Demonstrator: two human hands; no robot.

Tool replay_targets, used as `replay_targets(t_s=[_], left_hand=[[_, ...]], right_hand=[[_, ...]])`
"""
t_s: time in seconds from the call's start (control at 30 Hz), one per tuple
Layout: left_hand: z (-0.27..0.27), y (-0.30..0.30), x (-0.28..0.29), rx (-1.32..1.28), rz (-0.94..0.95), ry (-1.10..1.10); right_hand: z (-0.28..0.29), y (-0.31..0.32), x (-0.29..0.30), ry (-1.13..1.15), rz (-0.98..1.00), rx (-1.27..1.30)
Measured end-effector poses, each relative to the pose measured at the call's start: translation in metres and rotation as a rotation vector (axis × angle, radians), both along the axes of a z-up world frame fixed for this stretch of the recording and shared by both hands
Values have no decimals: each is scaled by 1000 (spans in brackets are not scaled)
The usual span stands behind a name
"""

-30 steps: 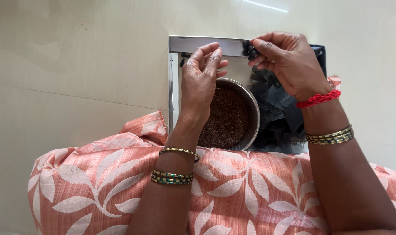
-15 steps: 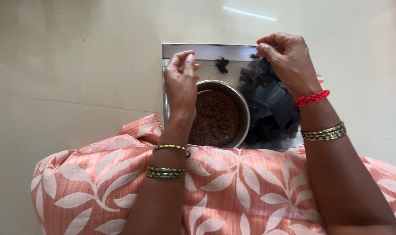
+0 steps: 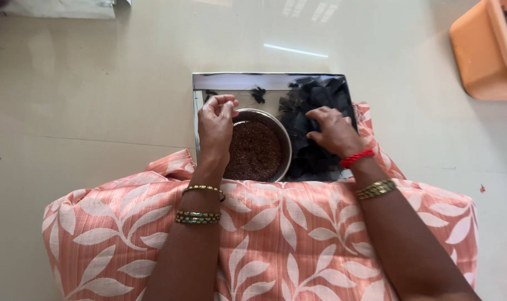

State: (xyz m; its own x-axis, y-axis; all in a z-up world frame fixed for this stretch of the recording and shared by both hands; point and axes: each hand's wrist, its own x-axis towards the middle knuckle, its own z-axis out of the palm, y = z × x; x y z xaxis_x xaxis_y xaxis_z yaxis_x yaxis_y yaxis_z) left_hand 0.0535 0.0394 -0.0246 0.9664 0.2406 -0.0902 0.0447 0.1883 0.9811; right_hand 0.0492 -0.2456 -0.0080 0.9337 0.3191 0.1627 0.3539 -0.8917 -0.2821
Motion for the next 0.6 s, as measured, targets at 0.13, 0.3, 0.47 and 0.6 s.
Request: replay_targets(t_s=[0.13,0.3,0.47,0.6], left_hand=[[-1,1,-14,28,-49,-12],[6,-2,-30,81,-123,75],[11,-10,-43,185,-205,129],[-4,-11,-44,-94,-315,189]], right_hand=[[-30,-14,9,-42,-12,-77],[-28,-24,12,137,-143,140],[-2,-10,8,134,-187,215],[38,26,-3,162,-171,431]])
